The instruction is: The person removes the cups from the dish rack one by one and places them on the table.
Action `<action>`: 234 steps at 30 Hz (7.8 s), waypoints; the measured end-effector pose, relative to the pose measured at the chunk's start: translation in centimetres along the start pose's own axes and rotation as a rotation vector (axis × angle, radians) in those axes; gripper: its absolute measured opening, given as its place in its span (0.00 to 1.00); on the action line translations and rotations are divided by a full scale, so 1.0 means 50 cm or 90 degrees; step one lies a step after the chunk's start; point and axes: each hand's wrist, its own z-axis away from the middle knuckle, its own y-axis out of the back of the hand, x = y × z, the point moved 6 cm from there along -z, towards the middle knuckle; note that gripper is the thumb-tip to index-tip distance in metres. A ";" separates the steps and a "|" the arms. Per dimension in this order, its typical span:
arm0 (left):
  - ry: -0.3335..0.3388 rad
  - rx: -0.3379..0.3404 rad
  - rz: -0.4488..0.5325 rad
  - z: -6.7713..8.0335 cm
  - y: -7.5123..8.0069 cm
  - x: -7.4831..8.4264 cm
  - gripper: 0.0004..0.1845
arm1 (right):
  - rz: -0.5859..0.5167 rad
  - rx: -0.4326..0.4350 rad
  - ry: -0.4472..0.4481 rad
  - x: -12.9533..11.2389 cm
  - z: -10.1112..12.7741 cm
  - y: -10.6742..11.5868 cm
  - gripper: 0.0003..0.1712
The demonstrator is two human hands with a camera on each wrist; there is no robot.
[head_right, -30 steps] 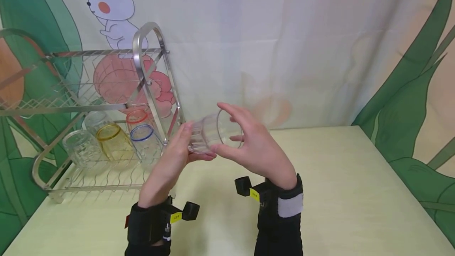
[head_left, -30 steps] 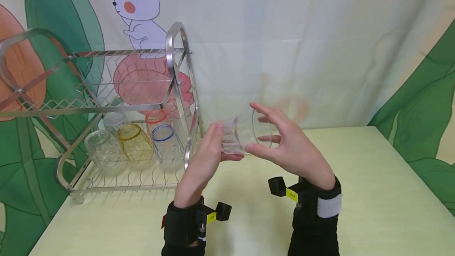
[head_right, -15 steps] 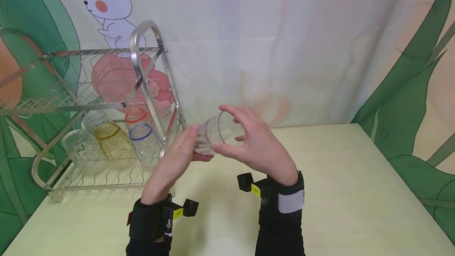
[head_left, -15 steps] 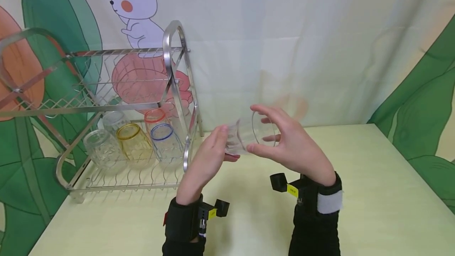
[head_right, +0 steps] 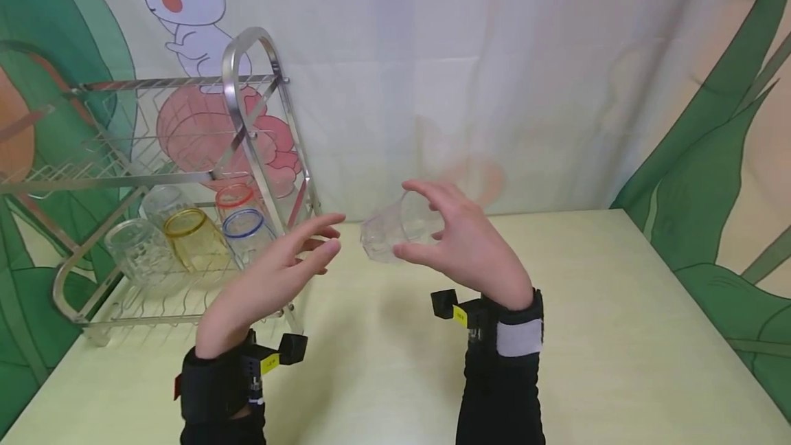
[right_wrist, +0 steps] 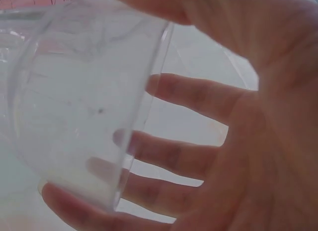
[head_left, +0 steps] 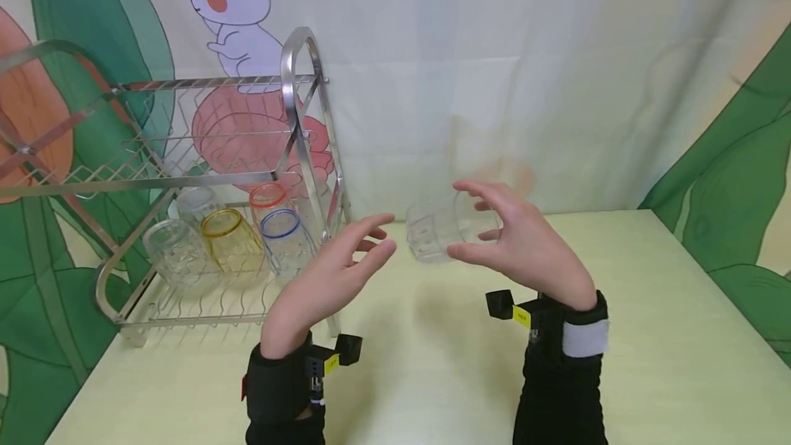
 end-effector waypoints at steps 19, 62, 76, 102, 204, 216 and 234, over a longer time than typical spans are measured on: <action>0.001 0.034 -0.026 0.040 0.100 -0.043 0.28 | 0.154 -0.050 -0.132 0.088 0.014 0.047 0.44; 0.158 0.188 -0.279 -0.035 0.180 -0.213 0.33 | 0.274 -0.182 -0.268 0.300 -0.057 0.076 0.42; 0.248 0.177 -0.290 -0.043 0.166 -0.250 0.37 | 0.276 -0.155 -0.232 0.331 -0.087 0.045 0.42; 0.277 0.165 -0.303 -0.046 0.156 -0.252 0.38 | 0.262 -0.126 -0.226 0.378 -0.099 0.031 0.40; 0.177 0.192 -0.237 0.114 0.187 -0.058 0.39 | 0.143 -0.080 -0.099 0.126 -0.007 0.064 0.57; 0.158 0.143 -0.141 0.074 0.147 -0.060 0.38 | 0.097 -0.090 -0.071 0.092 -0.007 0.033 0.55; 0.148 0.081 -0.061 0.029 0.083 -0.066 0.37 | -0.042 -0.130 -0.014 0.045 -0.022 -0.059 0.54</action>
